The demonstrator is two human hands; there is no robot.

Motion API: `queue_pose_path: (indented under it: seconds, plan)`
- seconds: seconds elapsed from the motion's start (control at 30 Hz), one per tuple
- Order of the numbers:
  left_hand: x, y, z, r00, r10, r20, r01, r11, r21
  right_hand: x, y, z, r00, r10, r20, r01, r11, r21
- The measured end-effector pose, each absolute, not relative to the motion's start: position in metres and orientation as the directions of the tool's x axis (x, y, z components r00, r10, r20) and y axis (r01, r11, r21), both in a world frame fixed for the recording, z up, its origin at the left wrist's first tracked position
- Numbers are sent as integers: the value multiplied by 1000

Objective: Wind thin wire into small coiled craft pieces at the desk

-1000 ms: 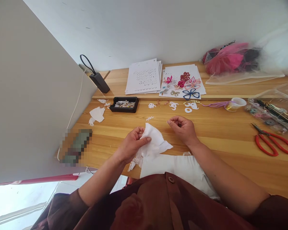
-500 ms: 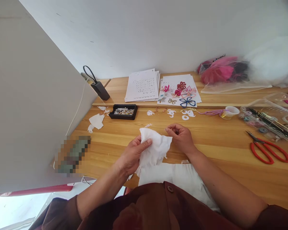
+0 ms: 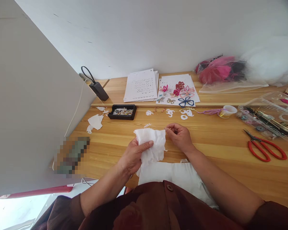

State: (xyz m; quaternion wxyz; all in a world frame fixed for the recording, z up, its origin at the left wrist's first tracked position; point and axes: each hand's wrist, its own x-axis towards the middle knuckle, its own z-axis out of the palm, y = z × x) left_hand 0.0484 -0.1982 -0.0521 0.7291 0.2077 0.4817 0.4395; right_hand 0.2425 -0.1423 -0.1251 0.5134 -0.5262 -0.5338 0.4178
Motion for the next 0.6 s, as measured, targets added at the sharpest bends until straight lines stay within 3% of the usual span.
queue_pose_path:
  seconds: [0.6]
  plan:
    - [45,-197,-52,116,876,-468,-369,475,799,242,-142,-127,87,990,115,135,102,-986]
